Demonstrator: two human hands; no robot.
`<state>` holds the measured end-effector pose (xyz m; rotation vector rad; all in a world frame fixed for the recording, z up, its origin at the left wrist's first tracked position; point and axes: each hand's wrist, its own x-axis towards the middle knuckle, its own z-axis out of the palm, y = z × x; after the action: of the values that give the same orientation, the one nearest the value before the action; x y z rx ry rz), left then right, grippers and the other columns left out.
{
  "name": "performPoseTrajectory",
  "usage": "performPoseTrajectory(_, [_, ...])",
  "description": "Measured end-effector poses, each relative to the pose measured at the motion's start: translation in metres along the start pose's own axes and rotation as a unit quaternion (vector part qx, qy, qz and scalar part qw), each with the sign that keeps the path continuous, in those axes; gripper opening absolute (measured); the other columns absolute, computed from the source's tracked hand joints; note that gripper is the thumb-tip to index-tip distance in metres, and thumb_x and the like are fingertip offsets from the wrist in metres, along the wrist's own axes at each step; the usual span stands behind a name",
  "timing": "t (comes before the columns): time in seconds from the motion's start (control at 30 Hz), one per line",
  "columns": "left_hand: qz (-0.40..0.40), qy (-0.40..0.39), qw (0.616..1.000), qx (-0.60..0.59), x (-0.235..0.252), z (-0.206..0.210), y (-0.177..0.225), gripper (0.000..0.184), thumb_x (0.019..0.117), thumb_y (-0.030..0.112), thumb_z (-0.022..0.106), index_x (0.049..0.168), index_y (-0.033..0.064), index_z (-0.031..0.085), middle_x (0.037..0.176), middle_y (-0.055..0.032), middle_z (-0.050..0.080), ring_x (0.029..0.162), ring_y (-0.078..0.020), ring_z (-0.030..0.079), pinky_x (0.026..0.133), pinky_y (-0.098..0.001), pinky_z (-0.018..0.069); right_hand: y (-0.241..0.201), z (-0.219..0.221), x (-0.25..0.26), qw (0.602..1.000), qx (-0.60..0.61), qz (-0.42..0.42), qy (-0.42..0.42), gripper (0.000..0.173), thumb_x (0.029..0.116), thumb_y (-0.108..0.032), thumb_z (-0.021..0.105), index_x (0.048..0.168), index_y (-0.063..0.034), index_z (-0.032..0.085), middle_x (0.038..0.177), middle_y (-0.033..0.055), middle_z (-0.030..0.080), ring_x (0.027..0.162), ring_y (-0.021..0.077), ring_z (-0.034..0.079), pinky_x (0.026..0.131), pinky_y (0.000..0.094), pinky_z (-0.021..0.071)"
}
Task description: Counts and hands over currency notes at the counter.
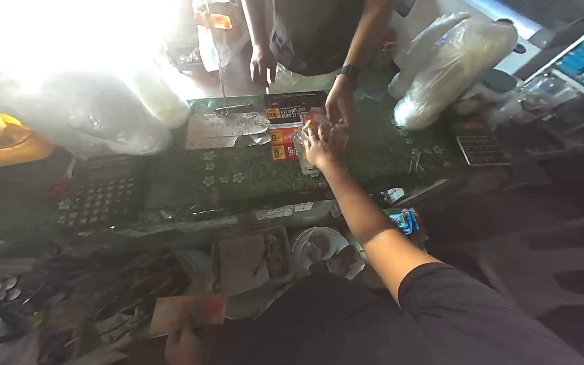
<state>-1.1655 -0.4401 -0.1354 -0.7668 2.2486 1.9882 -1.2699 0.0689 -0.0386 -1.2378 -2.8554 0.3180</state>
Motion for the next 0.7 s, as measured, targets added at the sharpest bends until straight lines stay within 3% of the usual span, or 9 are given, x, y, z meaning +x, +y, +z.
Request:
performPoseTrajectory(0.17, [-0.002, -0.023, 1.000, -0.017, -0.002, 0.010, -0.009, 0.022, 0.1060, 0.016, 0.053, 0.115, -0.0032, 0.059, 0.091, -0.0015, 0.065, 0.079, -0.0032, 0.066, 0.076, -0.0268, 0.0594, 0.005, 0.011, 0.005, 0.995, 0.035, -0.007, 0.095, 0.058, 0.1059, -0.050, 0.045, 0.159, -0.0255, 0.042, 0.167, 0.0119, 0.034, 0.156, 0.0389, 0.023, 0.124, 0.0644, 0.0176])
performPoseTrajectory(0.3, [-0.015, -0.056, 0.998, 0.009, 0.001, 0.011, -0.007, 0.025, 0.1057, 0.018, 0.056, 0.115, -0.0046, 0.061, 0.092, -0.0057, 0.067, 0.078, -0.0070, 0.067, 0.075, -0.0307, 0.0599, 0.006, 0.011, 0.003, 0.991, 0.075, -0.008, 0.113, 0.066, 0.1045, -0.059, 0.043, 0.159, -0.0227, 0.041, 0.165, 0.0102, 0.038, 0.156, 0.0366, 0.024, 0.125, 0.0631, 0.0162])
performPoseTrajectory(0.4, [-0.002, -0.097, 0.995, -0.016, 0.009, 0.012, 0.004, 0.025, 0.1073, 0.018, 0.052, 0.121, -0.0020, 0.059, 0.094, -0.0042, 0.068, 0.081, -0.0068, 0.068, 0.075, -0.0307, 0.0609, 0.015, 0.013, -0.007, 0.953, 0.175, -0.032, 0.246, 0.064, 0.1040, -0.051, 0.050, 0.155, -0.0132, 0.046, 0.160, 0.0110, 0.046, 0.154, 0.0372, 0.029, 0.126, 0.0618, 0.0128])
performPoseTrajectory(0.5, [0.003, -0.155, 0.988, -0.025, 0.021, 0.014, 0.018, 0.028, 0.1092, 0.018, 0.046, 0.126, -0.0021, 0.055, 0.097, -0.0049, 0.066, 0.082, -0.0078, 0.067, 0.075, -0.0311, 0.0607, 0.019, 0.002, -0.065, 0.896, 0.232, -0.078, 0.370, 0.060, 0.1060, -0.042, 0.046, 0.153, -0.0046, 0.048, 0.161, 0.0151, 0.042, 0.155, 0.0374, 0.027, 0.129, 0.0572, 0.0122])
performPoseTrajectory(0.57, [0.014, -0.210, 0.978, 0.001, 0.028, 0.015, 0.027, 0.030, 0.1097, 0.020, 0.046, 0.127, -0.0031, 0.055, 0.097, -0.0061, 0.066, 0.082, -0.0089, 0.067, 0.075, -0.0315, 0.0606, 0.021, 0.006, -0.125, 0.865, 0.242, -0.103, 0.427, 0.048, 0.1041, -0.032, 0.051, 0.141, -0.0016, 0.059, 0.153, 0.0151, 0.053, 0.150, 0.0370, 0.037, 0.127, 0.0547, 0.0215])
performPoseTrajectory(0.63, [0.032, -0.291, 0.955, 0.040, 0.034, 0.017, 0.035, 0.031, 0.1097, 0.021, 0.046, 0.128, -0.0030, 0.056, 0.099, -0.0065, 0.068, 0.085, -0.0098, 0.069, 0.078, -0.0320, 0.0613, 0.020, 0.023, -0.196, 0.869, 0.243, -0.114, 0.416, 0.038, 0.1028, -0.028, 0.055, 0.128, -0.0024, 0.067, 0.137, 0.0131, 0.066, 0.139, 0.0355, 0.051, 0.120, 0.0527, 0.0351])
performPoseTrajectory(0.7, [0.054, -0.389, 0.915, 0.091, 0.032, 0.019, 0.043, 0.030, 0.1088, 0.016, 0.048, 0.127, -0.0047, 0.058, 0.105, -0.0083, 0.069, 0.092, -0.0111, 0.069, 0.084, -0.0327, 0.0605, 0.011, 0.051, -0.273, 0.906, 0.268, -0.102, 0.312, 0.035, 0.1028, -0.029, 0.058, 0.125, -0.0034, 0.068, 0.131, 0.0128, 0.068, 0.131, 0.0335, 0.055, 0.116, 0.0514, 0.0396])
